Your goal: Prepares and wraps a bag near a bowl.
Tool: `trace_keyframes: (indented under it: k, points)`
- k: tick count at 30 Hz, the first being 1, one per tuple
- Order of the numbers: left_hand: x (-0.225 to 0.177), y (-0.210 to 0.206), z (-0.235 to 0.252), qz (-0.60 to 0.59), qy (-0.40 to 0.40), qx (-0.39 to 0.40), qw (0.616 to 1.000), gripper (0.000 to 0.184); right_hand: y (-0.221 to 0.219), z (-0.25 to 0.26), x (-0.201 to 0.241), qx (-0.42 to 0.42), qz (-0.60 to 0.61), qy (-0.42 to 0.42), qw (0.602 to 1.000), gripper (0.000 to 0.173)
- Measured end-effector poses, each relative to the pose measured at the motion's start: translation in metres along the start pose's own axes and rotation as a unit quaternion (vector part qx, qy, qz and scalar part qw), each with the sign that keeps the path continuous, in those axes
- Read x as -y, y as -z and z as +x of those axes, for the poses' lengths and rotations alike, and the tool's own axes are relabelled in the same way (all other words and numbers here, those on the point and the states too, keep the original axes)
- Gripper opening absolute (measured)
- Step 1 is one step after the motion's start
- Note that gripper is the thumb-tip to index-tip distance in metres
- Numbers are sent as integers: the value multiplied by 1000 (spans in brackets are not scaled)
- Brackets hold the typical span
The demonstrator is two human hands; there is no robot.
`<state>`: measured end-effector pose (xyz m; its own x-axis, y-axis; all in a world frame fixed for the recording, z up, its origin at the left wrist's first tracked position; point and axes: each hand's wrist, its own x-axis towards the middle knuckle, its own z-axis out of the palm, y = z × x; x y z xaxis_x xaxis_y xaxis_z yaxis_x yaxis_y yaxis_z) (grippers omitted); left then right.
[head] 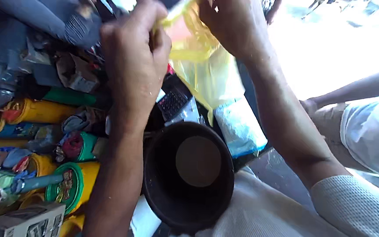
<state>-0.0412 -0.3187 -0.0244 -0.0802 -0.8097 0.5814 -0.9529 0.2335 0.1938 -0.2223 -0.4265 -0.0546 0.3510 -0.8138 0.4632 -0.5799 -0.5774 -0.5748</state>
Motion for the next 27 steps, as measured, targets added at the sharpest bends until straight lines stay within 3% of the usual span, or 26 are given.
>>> trace_keyframes:
  k: [2, 5, 8, 11, 12, 14, 16, 19, 23, 25, 27]
  points:
    - [14, 2, 8, 24, 7, -6, 1000, 24, 7, 3, -35, 14, -27, -18, 999, 23]
    - [30, -3, 13, 29, 54, -21, 998, 23, 18, -18, -63, -32, 64, -10, 997, 37]
    - [24, -13, 18, 15, 45, -28, 998, 22, 29, -24, -11, -84, 129, 76, 985, 51]
    - [12, -19, 21, 9, 5, -49, 999, 21, 14, 12, 28, 3, -13, 98, 995, 60]
    - [8, -18, 20, 12, -1, -59, 998, 21, 5, 28, 26, 55, -60, 84, 993, 58]
    - [4, -9, 14, 22, -15, -69, 997, 21, -6, 46, 8, 116, -116, 49, 985, 37]
    - [11, 6, 4, 32, -18, -56, 998, 20, 0, 39, -15, 103, -124, 12, 987, 21]
    - [35, 10, -9, 23, 8, -59, 998, 23, 9, 8, -39, 55, -75, -22, 995, 19]
    - [38, -1, -8, 0, 10, -72, 997, 20, 8, -29, -23, 11, 83, -26, 996, 18]
    - [31, -4, -5, -11, -5, -74, 997, 19, 1, -39, -6, -46, 168, 0, 985, 35]
    - [23, -3, -4, -24, -30, -69, 997, 19, -6, -40, 9, -86, 107, -1, 990, 58]
